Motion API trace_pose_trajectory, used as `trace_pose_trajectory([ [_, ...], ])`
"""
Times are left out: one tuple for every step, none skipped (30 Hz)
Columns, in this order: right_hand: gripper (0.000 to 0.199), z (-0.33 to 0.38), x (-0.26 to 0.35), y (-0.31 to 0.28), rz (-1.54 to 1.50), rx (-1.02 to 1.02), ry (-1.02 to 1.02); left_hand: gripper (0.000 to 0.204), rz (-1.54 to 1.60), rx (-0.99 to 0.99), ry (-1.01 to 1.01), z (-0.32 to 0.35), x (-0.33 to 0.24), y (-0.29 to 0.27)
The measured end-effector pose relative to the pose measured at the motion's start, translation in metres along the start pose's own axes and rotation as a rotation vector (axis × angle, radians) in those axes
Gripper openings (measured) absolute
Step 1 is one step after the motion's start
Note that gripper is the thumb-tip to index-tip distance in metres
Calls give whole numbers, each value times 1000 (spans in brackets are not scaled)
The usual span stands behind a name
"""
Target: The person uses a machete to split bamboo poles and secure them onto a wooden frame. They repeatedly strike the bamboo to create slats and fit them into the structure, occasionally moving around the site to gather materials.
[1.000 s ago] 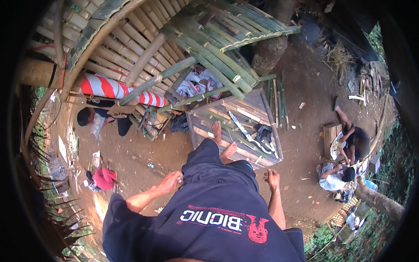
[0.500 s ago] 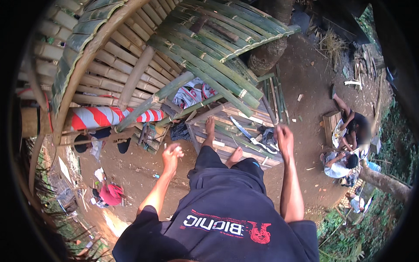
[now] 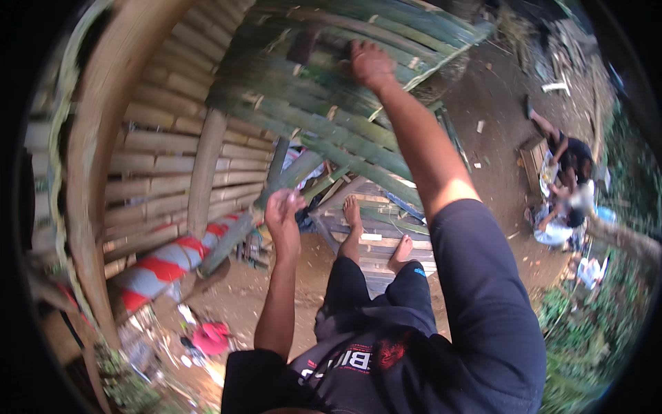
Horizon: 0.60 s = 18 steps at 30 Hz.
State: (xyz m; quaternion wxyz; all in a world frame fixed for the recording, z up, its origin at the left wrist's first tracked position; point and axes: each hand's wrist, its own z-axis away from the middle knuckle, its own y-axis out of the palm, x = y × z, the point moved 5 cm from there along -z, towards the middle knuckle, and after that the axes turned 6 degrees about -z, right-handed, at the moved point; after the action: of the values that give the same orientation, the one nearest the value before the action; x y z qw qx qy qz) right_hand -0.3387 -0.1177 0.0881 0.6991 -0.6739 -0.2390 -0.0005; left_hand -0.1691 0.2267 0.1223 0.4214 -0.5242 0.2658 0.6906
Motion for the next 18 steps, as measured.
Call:
trace_pose_trajectory([
  [61,-6,0,8,62,-8,44,18,-12,2,9,-1,8,-5],
  [55,-12,9,12,97,1,46,19,-15,-4,27,-3,13,-12],
  [49,-16,12,14,138,9,54,17,-7,-8,-6,-5,17,-12],
  [41,-21,7,16,167,-17,47,16,-16,-17,-46,-3,18,-17],
  [33,-25,4,16,185,-38,32,16,-64,-4,-50,-3,24,-21],
  [30,-32,6,9,180,-42,2,16,-77,5,-43,-4,30,-26],
  [28,-29,7,8,172,-29,-21,16,-82,22,-53,-3,34,-28],
  [26,-26,9,4,162,-17,-49,16,-86,34,-61,-4,36,-29],
  [25,-21,7,1,107,19,-1,17,-88,48,-71,-3,37,-28],
  [25,-15,7,-8,51,52,46,18,-92,53,-83,-2,36,-26],
  [25,-7,12,-11,-12,92,82,19,-95,57,-99,-1,36,-27],
  [29,6,8,-20,-181,77,102,19,-96,63,-116,0,37,-26],
  [32,20,9,-31,-266,97,136,20,-94,63,-131,-1,36,-27],
  [35,36,16,-42,-359,127,161,18,-92,56,-129,-2,32,-28],
  [38,57,24,-50,-453,166,185,17,-91,44,-133,-1,28,-29],
  [41,79,31,-59,-561,121,196,15,-84,18,-136,-2,26,-29],
  [46,105,36,-70,-670,88,209,18,-52,57,-103,-6,23,-26],
  [46,133,47,-85,-769,80,250,20,-26,78,-85,-13,27,-29],
])
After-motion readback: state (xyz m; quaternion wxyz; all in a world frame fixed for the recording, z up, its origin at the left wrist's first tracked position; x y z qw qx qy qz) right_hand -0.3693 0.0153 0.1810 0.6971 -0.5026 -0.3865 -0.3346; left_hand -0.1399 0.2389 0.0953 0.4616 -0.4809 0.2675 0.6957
